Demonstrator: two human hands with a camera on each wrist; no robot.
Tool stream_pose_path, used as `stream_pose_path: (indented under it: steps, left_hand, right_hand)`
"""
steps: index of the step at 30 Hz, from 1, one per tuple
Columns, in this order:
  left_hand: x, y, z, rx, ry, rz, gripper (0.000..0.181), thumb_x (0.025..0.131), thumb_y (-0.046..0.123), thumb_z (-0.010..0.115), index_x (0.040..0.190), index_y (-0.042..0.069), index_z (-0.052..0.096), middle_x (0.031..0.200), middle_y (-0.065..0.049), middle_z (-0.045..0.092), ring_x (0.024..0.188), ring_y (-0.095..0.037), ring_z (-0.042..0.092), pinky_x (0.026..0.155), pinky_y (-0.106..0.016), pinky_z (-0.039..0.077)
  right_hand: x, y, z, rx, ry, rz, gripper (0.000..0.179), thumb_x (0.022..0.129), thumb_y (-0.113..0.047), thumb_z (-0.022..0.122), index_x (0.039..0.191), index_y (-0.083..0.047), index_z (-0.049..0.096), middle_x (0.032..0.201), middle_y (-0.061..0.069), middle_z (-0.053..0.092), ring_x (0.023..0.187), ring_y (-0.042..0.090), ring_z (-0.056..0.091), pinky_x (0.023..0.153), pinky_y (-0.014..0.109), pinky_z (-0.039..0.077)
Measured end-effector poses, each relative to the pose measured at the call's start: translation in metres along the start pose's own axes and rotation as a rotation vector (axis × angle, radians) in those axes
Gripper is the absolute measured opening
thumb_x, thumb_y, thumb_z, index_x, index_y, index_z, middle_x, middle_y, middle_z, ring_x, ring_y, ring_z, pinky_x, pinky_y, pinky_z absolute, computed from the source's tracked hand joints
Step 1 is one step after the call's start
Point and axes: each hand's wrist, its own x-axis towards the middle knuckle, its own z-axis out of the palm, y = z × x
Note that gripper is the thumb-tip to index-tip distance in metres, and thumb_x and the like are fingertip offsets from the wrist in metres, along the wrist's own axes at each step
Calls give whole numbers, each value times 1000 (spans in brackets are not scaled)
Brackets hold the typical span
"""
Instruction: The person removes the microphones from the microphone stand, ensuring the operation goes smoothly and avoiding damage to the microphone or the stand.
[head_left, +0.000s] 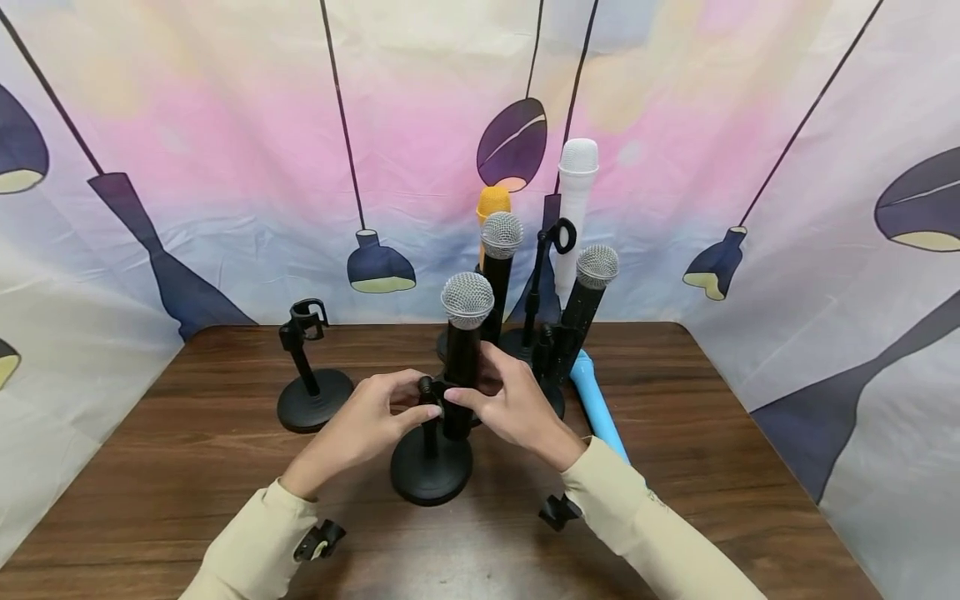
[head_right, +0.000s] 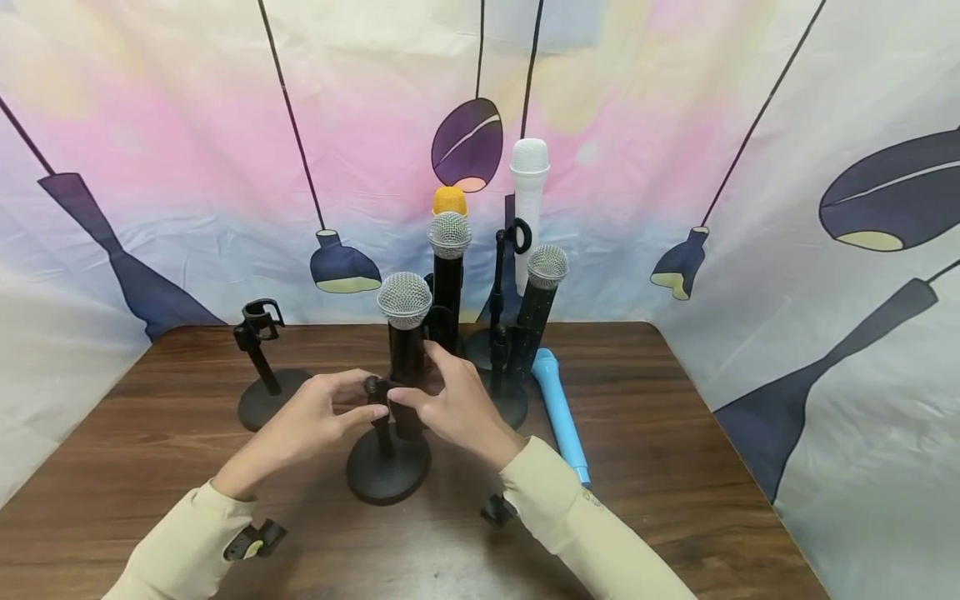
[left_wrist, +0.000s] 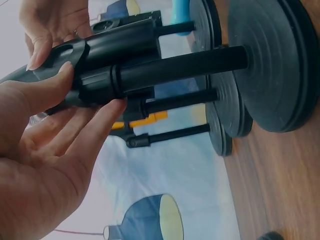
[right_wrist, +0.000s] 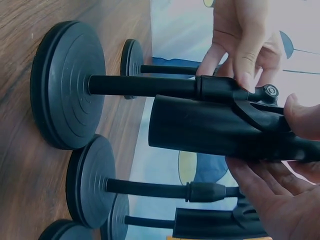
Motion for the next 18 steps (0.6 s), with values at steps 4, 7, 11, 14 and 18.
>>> stream_pose_path:
  steps: [4,7,11,14,18]
  left_hand:
    - [3,2,10,8,0,28,24,95,18,74,118,10,70,108,-1,75,106,-22,71,87,-41,57]
    - [6,5,17,18,5,45,23,95,17,74,116,11,72,109,-1,75,105,-22,71,87,-40,57]
    - [8,10,24,18,-4,56,23,95,16,73,118,12,71,110,0,75,105,-20,71,85,-37,57]
    - [10,13,28,16,-16,59,22,97,15,72,119,12,70,110,0,75,103,-17,72,84,-34,57]
    - [14,13,33,18,-13,78,17,97,16,71,113,10,70,107,0,75,100,-15,72,81,-32,57]
  right_hand:
    - [-7,1,-8,0,13,-1,54,93,-13,77,141,-9,54,124,8,69,109,17,69,90,30,55]
    - [-12,2,-14,-6,25,11,53,92,-13,77,140,-9,55,125,7,68,111,17,69,90,31,55]
    - [-19,3,-21,-23,42,28,52,91,-14,78,138,-11,56,122,6,69,109,15,69,88,30,56]
    - [-22,4,-26,-37,49,43,52,91,-15,79,137,-13,57,119,4,70,106,13,70,87,29,56]
    - [-25,5,-31,-39,57,54,54,90,-15,80,138,-13,56,117,6,71,106,15,70,87,29,56]
